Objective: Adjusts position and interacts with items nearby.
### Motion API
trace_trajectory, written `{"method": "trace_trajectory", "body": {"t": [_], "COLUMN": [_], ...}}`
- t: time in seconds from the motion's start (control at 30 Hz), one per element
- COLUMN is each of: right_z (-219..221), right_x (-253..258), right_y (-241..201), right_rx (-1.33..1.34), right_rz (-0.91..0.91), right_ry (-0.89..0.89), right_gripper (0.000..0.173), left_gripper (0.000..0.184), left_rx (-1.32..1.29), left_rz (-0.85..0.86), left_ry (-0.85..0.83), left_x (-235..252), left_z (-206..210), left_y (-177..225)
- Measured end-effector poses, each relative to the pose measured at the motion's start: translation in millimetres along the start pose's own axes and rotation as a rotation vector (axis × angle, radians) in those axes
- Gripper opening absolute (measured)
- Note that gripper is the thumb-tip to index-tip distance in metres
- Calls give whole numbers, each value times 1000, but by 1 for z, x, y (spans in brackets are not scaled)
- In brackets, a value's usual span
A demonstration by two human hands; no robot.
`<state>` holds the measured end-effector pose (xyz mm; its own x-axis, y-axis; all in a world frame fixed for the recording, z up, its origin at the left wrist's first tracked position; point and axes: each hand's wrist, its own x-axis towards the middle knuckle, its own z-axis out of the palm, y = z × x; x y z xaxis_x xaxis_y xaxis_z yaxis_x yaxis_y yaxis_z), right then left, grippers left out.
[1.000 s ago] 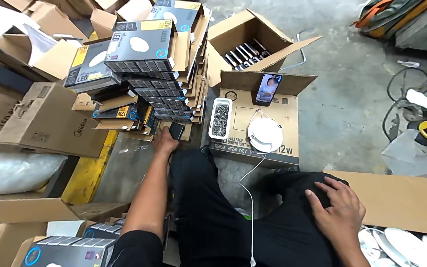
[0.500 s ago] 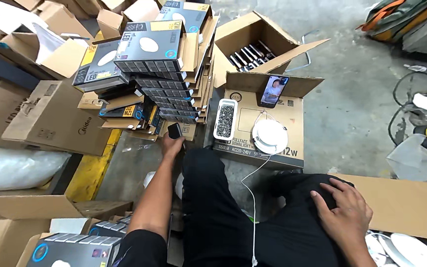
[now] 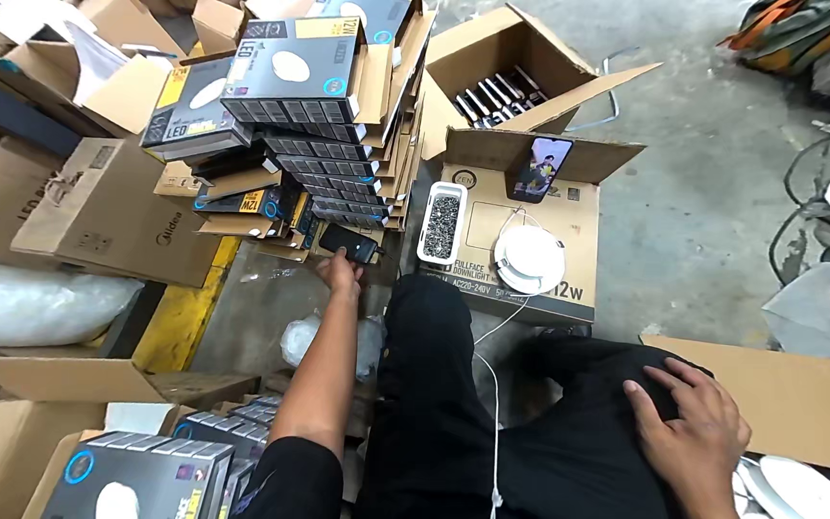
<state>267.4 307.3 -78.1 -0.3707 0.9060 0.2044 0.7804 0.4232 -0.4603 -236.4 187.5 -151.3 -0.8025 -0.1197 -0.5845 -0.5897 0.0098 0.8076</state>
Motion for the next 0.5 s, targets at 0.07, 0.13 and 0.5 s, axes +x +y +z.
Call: {"method": "trace_trajectory", "body": {"t": [0.07, 0.13, 0.5], "right_z": [-1, -1, 0], "right_x": [-1, -1, -3], "right_y": [0, 0, 1], "right_rx": [10, 12, 18], "right_rz": [-1, 0, 17], "right_ry": [9, 8, 10], "right_gripper": [58, 58, 59], "left_gripper": [51, 52, 40], "left_rx": [21, 58, -21], "left_rz": [-71, -126, -201], "left_ry": [-34, -86, -132], "left_x": [-5, -9, -17], "left_z": [-7, -10, 2], "left_y": [-9, -16, -7]}}
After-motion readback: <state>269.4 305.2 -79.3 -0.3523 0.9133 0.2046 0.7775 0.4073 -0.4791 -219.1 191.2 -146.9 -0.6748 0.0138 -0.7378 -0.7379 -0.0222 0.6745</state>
